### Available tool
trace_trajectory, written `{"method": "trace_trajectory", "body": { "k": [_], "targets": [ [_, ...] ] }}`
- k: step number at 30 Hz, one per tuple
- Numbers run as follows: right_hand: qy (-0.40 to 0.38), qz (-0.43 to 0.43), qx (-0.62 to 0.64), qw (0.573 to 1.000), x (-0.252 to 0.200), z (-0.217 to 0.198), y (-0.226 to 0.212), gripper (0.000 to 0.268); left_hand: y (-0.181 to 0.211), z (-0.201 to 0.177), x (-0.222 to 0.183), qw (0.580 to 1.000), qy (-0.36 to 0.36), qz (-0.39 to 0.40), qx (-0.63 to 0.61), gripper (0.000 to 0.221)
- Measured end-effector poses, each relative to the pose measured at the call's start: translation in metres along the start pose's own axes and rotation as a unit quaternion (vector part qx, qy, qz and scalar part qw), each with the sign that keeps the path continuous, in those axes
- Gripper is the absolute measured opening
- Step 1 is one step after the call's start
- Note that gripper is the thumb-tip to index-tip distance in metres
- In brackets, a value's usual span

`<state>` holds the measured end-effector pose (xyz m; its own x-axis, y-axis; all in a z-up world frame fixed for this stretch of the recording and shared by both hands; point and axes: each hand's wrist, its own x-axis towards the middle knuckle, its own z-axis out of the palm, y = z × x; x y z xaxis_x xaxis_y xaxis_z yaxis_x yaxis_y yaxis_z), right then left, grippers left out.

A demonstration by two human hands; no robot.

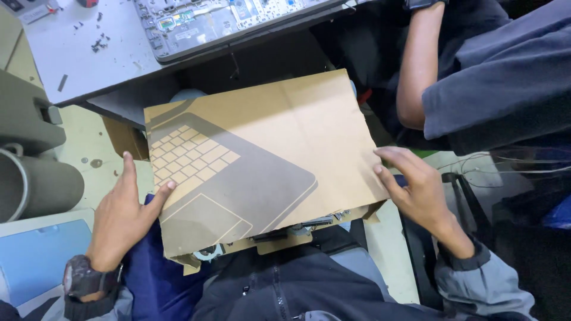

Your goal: Sorting and inspecting various laptop components like motherboards and heatsinks from a box

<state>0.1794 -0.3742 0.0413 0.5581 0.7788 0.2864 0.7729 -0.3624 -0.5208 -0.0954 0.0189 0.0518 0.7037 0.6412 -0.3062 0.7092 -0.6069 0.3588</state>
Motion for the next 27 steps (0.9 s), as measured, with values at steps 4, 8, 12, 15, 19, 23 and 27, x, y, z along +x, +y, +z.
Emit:
{"method": "trace_trajectory", "body": {
  "k": [4,8,12,15,19,23,27],
  "targets": [
    [-0.214,0.213,0.005,0.953,0.030,0.008,0.032,0.077,0.007,-0.019,0.009,0.967,-0.185,-0.149,-0.089,0.087],
    [-0.271,0.296,0.126,0.907,0.058,0.017,0.061,0.091,-0.023,0.000,0.030,0.952,-0.215,-0.119,-0.180,0.066],
    [-0.343,0.345,0.311,0.817,0.067,0.028,0.079,0.093,-0.047,0.015,0.049,0.905,-0.290,-0.153,-0.271,0.084],
    [-0.352,0.343,0.348,0.799,0.063,0.042,0.101,0.103,-0.069,0.034,0.061,0.883,-0.321,-0.151,-0.308,0.095],
    [-0.283,0.374,0.418,0.778,0.046,0.063,0.116,0.101,-0.094,0.060,0.067,0.871,-0.285,-0.102,-0.386,0.089],
    [-0.276,0.364,0.441,0.773,0.043,0.066,0.115,0.096,-0.073,0.046,0.054,0.878,-0.281,-0.091,-0.375,0.088],
    [-0.275,0.382,0.385,0.794,0.049,0.069,0.106,0.091,-0.044,0.027,0.039,0.898,-0.271,-0.073,-0.340,0.087]
  ]
}}
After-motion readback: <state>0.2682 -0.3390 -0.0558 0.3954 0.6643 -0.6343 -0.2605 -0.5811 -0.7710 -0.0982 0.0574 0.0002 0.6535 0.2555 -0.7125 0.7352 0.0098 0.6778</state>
